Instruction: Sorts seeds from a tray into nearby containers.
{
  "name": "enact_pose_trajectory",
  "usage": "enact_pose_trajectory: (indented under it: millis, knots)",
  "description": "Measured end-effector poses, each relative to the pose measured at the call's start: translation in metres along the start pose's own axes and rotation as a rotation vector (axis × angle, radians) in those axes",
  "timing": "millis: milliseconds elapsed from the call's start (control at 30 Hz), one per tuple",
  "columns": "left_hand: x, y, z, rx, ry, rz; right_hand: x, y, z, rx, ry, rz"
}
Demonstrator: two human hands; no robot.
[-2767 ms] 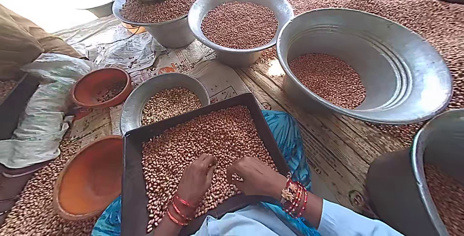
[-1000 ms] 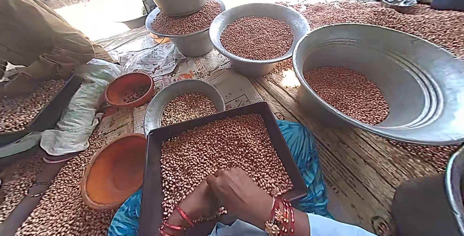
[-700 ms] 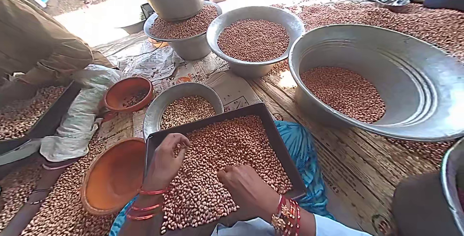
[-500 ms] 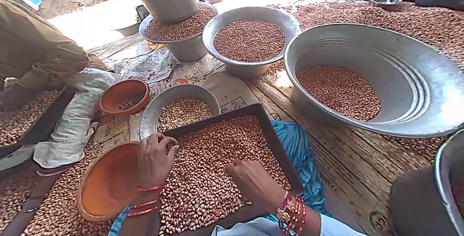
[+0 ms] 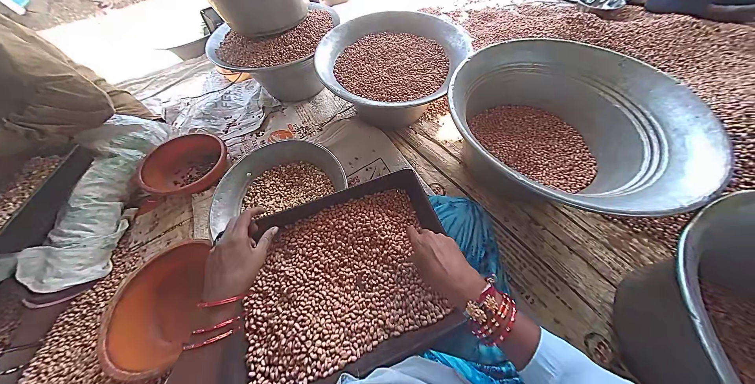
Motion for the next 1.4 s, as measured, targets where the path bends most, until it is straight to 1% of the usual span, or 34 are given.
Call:
enact_pose_trajectory:
  millis: [100,133,200,267,367,433,467,500,600,633,667,733,767,800,900,933,1000,1100,1267,1333,1400]
  knots:
    - [-0.013,0.016,0.049,0.207,-0.484,-0.133,0.003,0.015,0.008,-0.018,-0.075,0.088]
    - [-0.02,0.026,0.062,0.26,-0.568,-0.145,0.002,0.016,0.016,-0.031,-0.121,0.088]
    - [-0.037,0.052,0.082,0.288,-0.589,-0.072,0.0,0.013,0.037,-0.056,-0.205,0.053]
    - [-0.058,0.084,0.099,0.272,-0.627,0.004,-0.003,0.005,0.054,-0.044,-0.244,-0.005]
    - [-0.094,0.123,0.119,0.125,-0.805,0.041,-0.008,-0.017,0.07,0.06,-0.259,-0.164]
    - [-0.11,0.134,0.128,-0.037,-0.862,0.04,-0.01,-0.034,0.076,0.179,-0.233,-0.254]
    - [-0.114,0.134,0.13,-0.173,-0.854,0.007,-0.01,-0.043,0.075,0.259,-0.209,-0.303]
    - [-0.114,0.129,0.131,-0.347,-0.811,-0.052,-0.011,-0.05,0.071,0.345,-0.178,-0.363]
    - [-0.112,0.104,0.124,-0.935,-0.578,-0.328,-0.013,-0.059,0.044,0.584,-0.115,-0.528]
    - [-0.109,0.099,0.118,-1.053,-0.515,-0.376,-0.011,-0.056,0.031,0.632,-0.07,-0.553]
    - [-0.103,0.095,0.111,-1.1,-0.482,-0.343,-0.008,-0.05,0.017,0.634,-0.007,-0.547]
    - [-0.088,0.088,0.091,-1.044,-0.434,-0.179,0.003,-0.035,-0.011,0.522,0.187,-0.463]
    - [-0.081,0.085,0.08,-1.002,-0.393,-0.124,0.01,-0.027,-0.022,0.428,0.268,-0.406]
    - [-0.075,0.082,0.07,-0.974,-0.338,-0.119,0.017,-0.02,-0.027,0.327,0.294,-0.342]
    - [-0.065,0.066,0.044,-0.769,-0.164,-0.067,0.041,-0.011,-0.026,0.149,0.274,-0.236]
    - [-0.063,0.063,0.038,-0.7,-0.123,-0.034,0.046,-0.011,-0.023,0.133,0.252,-0.228]
    - [-0.062,0.062,0.031,-0.573,-0.093,0.036,0.053,-0.013,-0.018,0.118,0.225,-0.219]
    - [-0.066,0.074,0.032,-0.42,-0.096,0.134,0.056,-0.015,-0.013,0.114,0.212,-0.215]
    - [-0.072,0.11,0.06,-0.264,-0.093,0.294,0.058,-0.013,-0.015,0.145,0.216,-0.258]
    - [-0.07,0.126,0.072,-0.217,-0.074,0.36,0.056,-0.008,-0.021,0.243,0.229,-0.28]
    - [-0.067,0.139,0.083,-0.174,-0.055,0.401,0.051,0.003,-0.032,0.487,0.3,-0.332]
Point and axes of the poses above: each hand's wrist, its own x-axis towards the middle knuckle, its own z-axis out of the palm, y = z × x, the point moved 9 cm from there along x, towards the middle knuckle, and after that the axes turned 6 degrees about z, right-handed, at the moved point
